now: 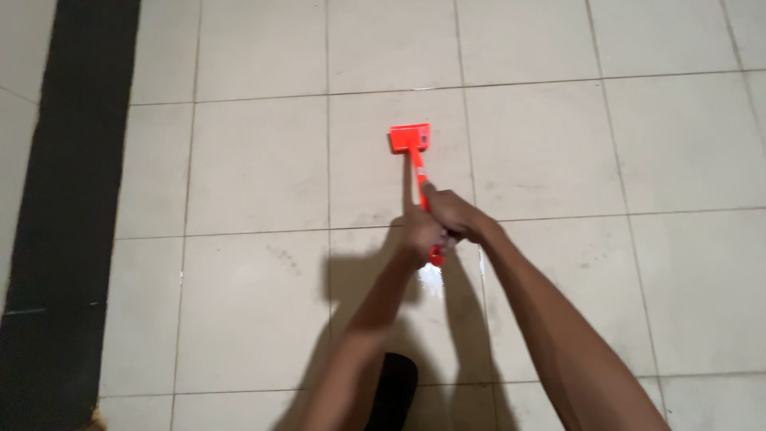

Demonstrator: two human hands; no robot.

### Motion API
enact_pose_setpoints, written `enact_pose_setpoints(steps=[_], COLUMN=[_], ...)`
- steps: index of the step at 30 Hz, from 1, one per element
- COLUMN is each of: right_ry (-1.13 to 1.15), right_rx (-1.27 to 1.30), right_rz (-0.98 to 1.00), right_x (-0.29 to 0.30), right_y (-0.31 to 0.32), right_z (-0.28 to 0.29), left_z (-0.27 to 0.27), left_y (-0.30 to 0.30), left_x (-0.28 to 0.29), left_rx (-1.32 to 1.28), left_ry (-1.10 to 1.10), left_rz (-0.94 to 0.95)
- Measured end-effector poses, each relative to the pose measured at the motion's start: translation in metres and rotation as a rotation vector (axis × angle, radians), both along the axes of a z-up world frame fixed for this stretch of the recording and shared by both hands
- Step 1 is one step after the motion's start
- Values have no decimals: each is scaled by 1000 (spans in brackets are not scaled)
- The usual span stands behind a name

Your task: The person uses a red squeegee mop to push water across a tiled bathroom floor. They repeatedly move the mop back and forth, directing water toward a drain and around a toilet base.

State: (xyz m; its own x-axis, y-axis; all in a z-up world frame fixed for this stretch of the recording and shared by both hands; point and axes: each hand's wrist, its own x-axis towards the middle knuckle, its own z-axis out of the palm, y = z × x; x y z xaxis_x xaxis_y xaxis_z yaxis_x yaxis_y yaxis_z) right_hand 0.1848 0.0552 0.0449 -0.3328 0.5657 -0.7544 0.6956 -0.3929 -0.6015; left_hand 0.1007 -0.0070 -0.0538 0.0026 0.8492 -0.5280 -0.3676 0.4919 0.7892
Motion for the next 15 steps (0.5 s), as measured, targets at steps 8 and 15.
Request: enact_pose_setpoints(steps=[8, 15], right_ry=[-42, -21], right_rx=[-39, -34], right_rz=[-151, -66], right_x=[93, 39], right_y=[-6, -37], right_z=[20, 21], left_z=[43, 6], left_y=[7, -37], left_x=[95, 46], left_rx=[-101, 67], left_ry=[14, 55], left_rz=[-79, -5])
